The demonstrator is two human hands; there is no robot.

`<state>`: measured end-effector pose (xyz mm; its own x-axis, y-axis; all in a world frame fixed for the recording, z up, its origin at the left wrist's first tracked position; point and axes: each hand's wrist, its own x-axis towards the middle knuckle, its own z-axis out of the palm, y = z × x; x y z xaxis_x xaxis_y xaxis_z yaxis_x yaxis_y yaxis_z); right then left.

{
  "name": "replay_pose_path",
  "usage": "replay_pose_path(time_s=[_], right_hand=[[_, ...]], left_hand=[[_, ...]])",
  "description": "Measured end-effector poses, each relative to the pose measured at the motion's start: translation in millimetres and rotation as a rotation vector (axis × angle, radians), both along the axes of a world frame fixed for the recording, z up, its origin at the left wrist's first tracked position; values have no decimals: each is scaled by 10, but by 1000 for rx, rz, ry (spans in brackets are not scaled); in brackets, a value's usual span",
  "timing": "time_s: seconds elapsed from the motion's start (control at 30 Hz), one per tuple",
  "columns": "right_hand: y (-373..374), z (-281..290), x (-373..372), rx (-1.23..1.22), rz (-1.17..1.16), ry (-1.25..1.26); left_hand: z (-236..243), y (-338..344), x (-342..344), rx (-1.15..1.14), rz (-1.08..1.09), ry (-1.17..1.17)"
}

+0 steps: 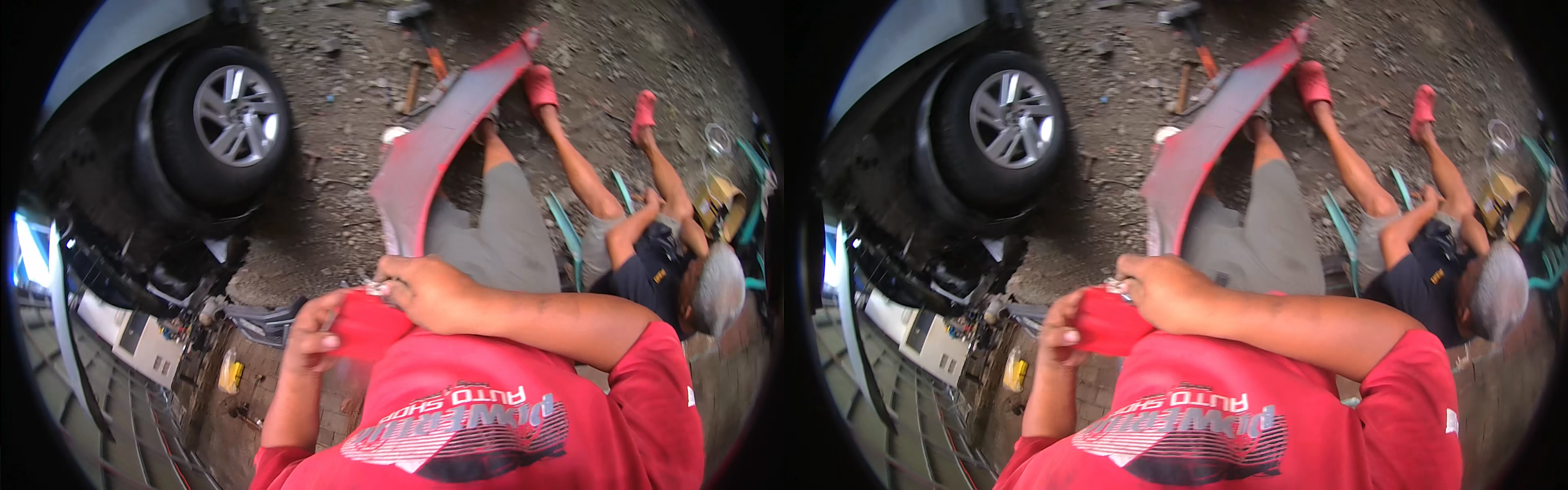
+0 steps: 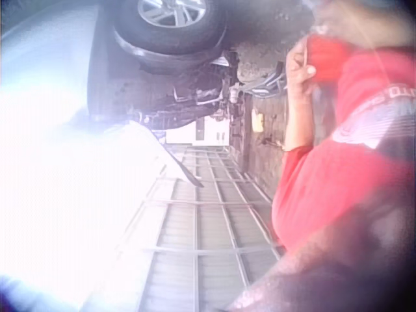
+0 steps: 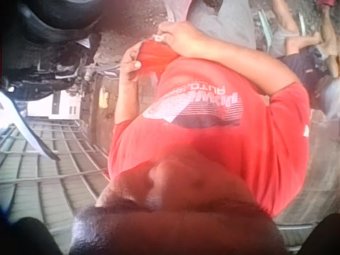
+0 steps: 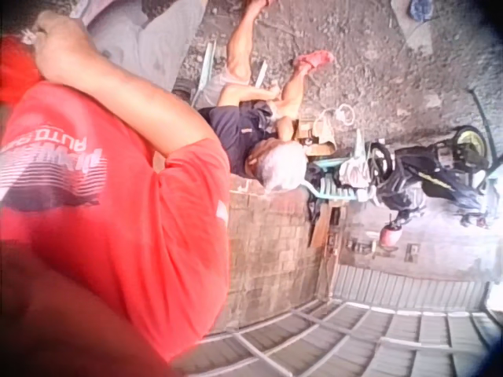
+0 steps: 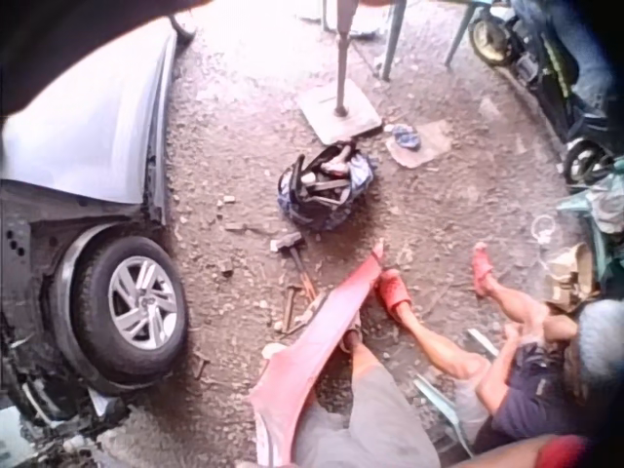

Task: The person uses a thin metal tool and pliers to adjust and trim the edges of a red car fender piece, then aligns it against the front body of a silver car and secures it with screws.

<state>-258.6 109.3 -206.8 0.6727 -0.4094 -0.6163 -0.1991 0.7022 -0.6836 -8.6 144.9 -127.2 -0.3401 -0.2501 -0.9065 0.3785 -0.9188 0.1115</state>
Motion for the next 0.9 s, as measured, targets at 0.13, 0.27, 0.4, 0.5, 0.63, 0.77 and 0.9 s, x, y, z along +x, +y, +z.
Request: replay_pose_path(time_s=[0.13,0.27,0.4,0.5,0.63,0.77,0.9], right_hand=[[-54,-186,-57,-117,-34,-77],[49,-144,-116,50,62,15],[140,-242,-58,223,-17,-15],[119,-309,-19,259,-35,-67],[108,-294,-8,341,-75,-117],[73,-312,16,312,-107,-132],[100,-371,21,205,-61,-83]], left_hand=[[-71,-49,-7,44,89,95],[-43,36,-27,11,124,163],[-9,16,-7,-52,174,235],[-108,82,39,-87,179,260],[-224,190,60,-125,206,269],[-231,225,42,-129,215,243],[-285,310,22,-135,192,236]])
